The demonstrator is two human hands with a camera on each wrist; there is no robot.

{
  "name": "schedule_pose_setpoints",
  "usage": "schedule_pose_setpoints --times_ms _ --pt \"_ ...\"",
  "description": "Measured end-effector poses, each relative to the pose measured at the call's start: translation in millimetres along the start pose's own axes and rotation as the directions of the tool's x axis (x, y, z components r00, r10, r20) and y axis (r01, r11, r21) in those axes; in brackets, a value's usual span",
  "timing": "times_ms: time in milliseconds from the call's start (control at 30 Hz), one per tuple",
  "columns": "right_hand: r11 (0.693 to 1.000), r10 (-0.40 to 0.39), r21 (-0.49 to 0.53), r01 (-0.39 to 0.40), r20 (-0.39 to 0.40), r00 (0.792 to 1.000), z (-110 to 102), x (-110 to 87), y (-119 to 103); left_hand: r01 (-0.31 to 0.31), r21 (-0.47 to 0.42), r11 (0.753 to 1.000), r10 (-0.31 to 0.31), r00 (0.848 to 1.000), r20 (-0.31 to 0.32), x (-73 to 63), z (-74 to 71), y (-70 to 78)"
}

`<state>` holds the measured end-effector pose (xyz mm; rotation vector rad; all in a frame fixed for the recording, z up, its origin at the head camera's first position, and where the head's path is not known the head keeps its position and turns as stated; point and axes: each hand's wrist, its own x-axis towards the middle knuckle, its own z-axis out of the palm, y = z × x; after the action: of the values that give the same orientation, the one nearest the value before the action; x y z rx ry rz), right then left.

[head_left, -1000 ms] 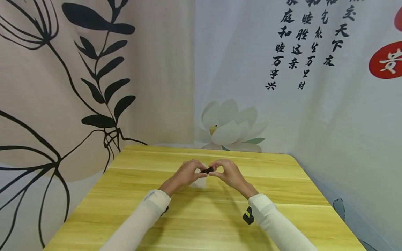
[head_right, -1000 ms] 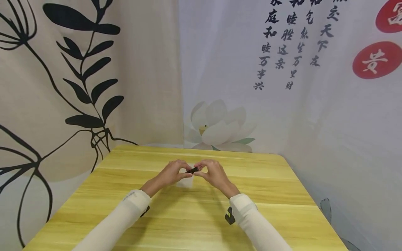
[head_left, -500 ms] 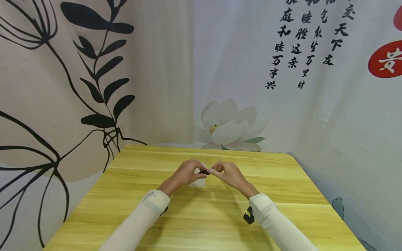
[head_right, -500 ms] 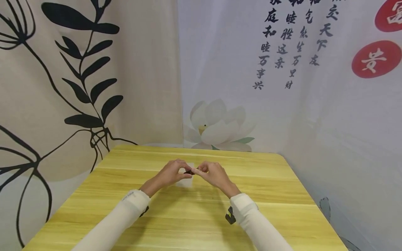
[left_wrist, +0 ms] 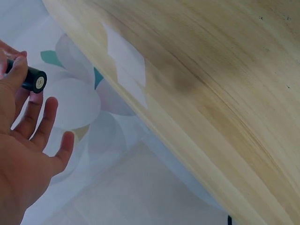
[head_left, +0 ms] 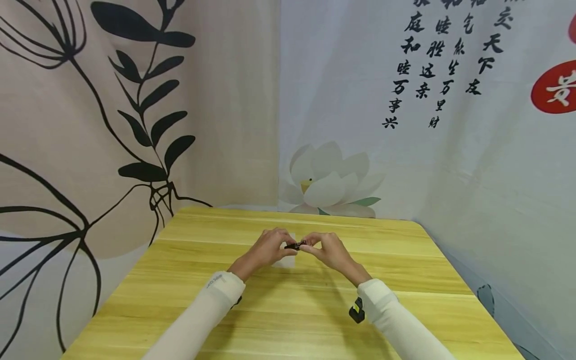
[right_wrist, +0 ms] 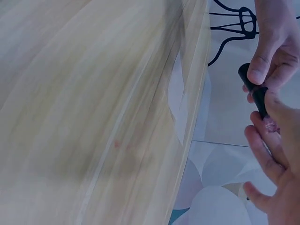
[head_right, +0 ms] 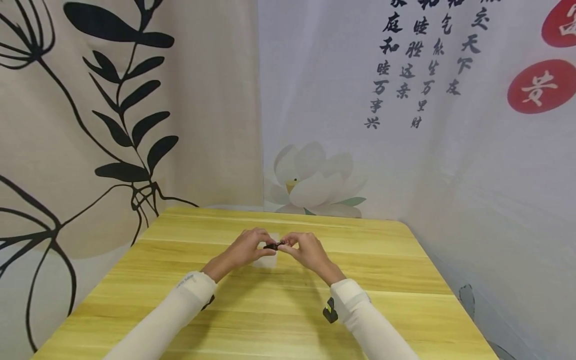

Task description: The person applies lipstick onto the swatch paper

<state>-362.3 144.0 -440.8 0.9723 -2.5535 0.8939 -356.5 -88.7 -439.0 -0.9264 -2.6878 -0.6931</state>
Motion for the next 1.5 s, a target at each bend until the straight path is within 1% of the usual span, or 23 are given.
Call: schedule_pose_setpoints --times_ms 167,367,467,567,667,800,900,967,1100,1200,1367,1500 --pt "0.995 -0.080 -0.067 0.078 -0.021 0.997 0 -1.6 2 0.002 -0.010 1.000 -0.001 1.000 0.029 0.5 0.9 0.2" --pt "0.981 -0.171 -0.100 0.164 -0.063 0.983 -1 -3.3 3 -0.007 -0.035 0.999 0.008 0.998 0.055 0.5 -0.2 0.9" --pt "0.974 -0.199 -0.123 0.189 -0.075 0.977 -2 -4.2 2 -0.016 -0.054 0.998 0.019 0.997 0.068 0.7 -1.5 1.8" --pt "0.970 -0.205 -0.150 0.194 -0.068 0.976 -4 -4.4 2 -0.026 -0.056 0.998 0.030 0.997 0.068 0.6 -2.1 2.1" --pt "0.974 -0.170 -0.158 0.161 -0.045 0.984 -6 -4.5 3 -0.029 -0.034 0.999 0.031 0.999 0.041 -1.5 -2.4 0.0" --pt "0.990 -0.046 -0.134 0.042 -0.028 0.999 -11 -8.2 6 -0.001 0.018 1.000 0.001 1.000 -0.023 -8.4 -2.2 -8.2" --pt "0.996 0.045 -0.079 -0.047 -0.029 0.999 -15 -12.4 10 0.037 0.032 0.999 -0.035 0.998 -0.052 -13.4 -2.0 -15.0" --pt "0.996 0.076 -0.041 -0.077 -0.030 0.997 -16 -13.8 13 0.047 0.030 0.998 -0.045 0.997 -0.067 -15.2 -2.1 -18.2" --pt "0.996 0.092 -0.014 -0.093 -0.029 0.995 -18 -14.0 16 0.059 0.014 0.998 -0.057 0.995 -0.085 -17.2 -2.8 -21.2" --pt "0.995 0.089 -0.041 -0.091 -0.045 0.995 -21 -13.8 19 0.071 0.008 0.997 -0.070 0.994 -0.088 -17.5 -3.2 -22.6" --pt "0.992 0.089 -0.077 -0.097 -0.100 0.991 -28 -15.3 26 0.087 0.016 0.996 -0.084 0.990 -0.113 -18.8 -3.9 -26.7" --pt "0.986 0.146 -0.062 -0.155 -0.122 0.982 -36 -19.9 36 0.096 0.008 0.995 -0.094 0.986 -0.138 -21.4 -4.3 -31.2"
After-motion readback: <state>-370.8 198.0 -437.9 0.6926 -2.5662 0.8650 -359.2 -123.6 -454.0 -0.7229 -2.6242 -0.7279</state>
